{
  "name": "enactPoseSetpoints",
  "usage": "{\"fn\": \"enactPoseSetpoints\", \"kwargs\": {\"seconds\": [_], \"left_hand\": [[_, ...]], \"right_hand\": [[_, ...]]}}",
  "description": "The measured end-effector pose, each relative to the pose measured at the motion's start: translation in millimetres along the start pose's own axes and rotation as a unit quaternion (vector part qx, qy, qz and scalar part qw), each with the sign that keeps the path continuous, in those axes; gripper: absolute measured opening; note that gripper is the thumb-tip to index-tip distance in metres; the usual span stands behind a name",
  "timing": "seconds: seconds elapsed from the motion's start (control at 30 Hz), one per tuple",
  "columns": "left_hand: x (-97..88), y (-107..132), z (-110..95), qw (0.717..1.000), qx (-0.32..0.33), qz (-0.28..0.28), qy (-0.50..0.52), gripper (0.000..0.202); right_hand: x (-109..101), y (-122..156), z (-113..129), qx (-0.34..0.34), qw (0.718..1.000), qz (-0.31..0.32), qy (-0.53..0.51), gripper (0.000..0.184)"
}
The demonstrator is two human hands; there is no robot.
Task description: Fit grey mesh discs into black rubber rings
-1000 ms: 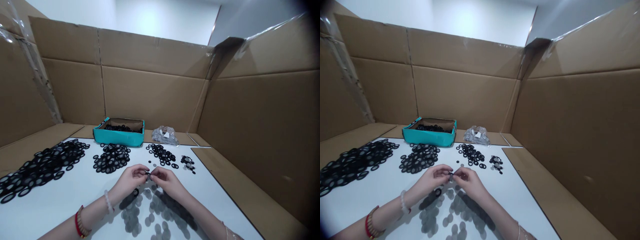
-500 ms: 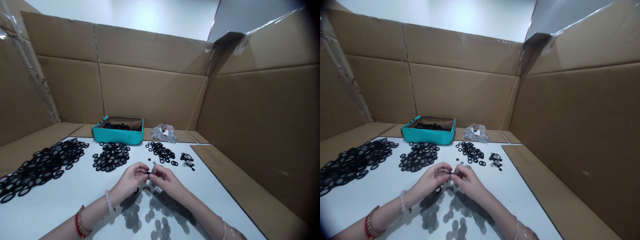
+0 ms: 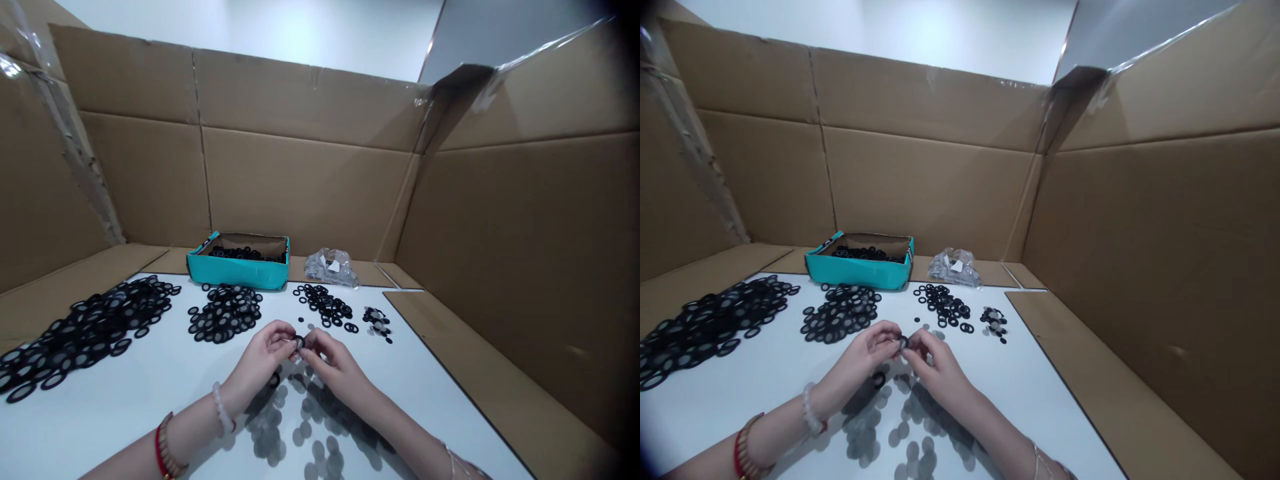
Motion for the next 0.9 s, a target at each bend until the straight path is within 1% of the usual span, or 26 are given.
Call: {"fn": "enactPoseSetpoints", "kwargs": {"seconds": [0.13, 0.23, 0.33, 0.4, 0.5, 0.57, 0.63, 0.7, 0.77, 0.83, 0.9], "left_hand": [[4.1, -0.6, -4.6, 0.996, 0.036, 0.066, -0.054, 0.021], [3.4, 0.6, -8.0, 0.987, 0.077, 0.076, -0.121, 0.017], [4.5, 2.4, -9.4, 0.981, 0.092, 0.077, -0.151, 0.015], [5.6, 2.8, -10.2, 0.986, 0.083, 0.071, -0.127, 0.014], [4.9, 1.8, -10.1, 0.995, 0.057, 0.036, -0.077, 0.011], [3.7, 1.0, -7.2, 0.998, 0.033, 0.010, -0.052, 0.012], [3.6, 0.2, -2.1, 1.000, 0.006, 0.000, -0.024, 0.015], [4.3, -0.3, 1.9, 1.000, -0.013, 0.002, 0.001, 0.020], [4.6, -1.0, 2.7, 1.000, -0.018, 0.009, 0.005, 0.024], [5.0, -2.0, 0.9, 0.999, -0.014, 0.028, -0.016, 0.025], [5.5, -3.0, -1.7, 0.997, -0.005, 0.062, -0.053, 0.023]], "right_hand": [[-1.3, -0.9, 2.5, -0.003, 0.999, 0.021, 0.030, 0.018], [-1.7, -0.4, 6.1, -0.004, 0.998, 0.034, 0.060, 0.017], [-2.0, 0.8, 12.5, -0.021, 0.996, 0.035, 0.075, 0.020], [-3.6, 1.5, 17.0, -0.039, 0.997, 0.020, 0.070, 0.022], [-5.6, 2.5, 19.0, -0.053, 0.997, -0.008, 0.047, 0.024], [-4.3, 2.8, 16.0, -0.044, 0.999, -0.007, 0.031, 0.024], [-1.6, 2.7, 10.7, -0.023, 0.999, 0.009, 0.021, 0.022], [-0.3, 2.1, 6.1, -0.005, 0.999, 0.021, 0.026, 0.018], [-1.3, 0.9, 4.5, -0.003, 0.999, 0.022, 0.041, 0.014], [-3.3, -0.4, 5.7, -0.014, 0.998, 0.020, 0.060, 0.015], [-4.6, -1.2, 8.4, -0.032, 0.996, 0.025, 0.077, 0.019]]}}
Point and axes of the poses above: each hand's wrist, its own y-axis away from the middle knuckle, its own x-axis out of the palm, z = x × y, the point moved 6 cm from there along -y, towards the middle knuckle, and after that the axes turned 1 degree about -y, right-handed, at the moved point
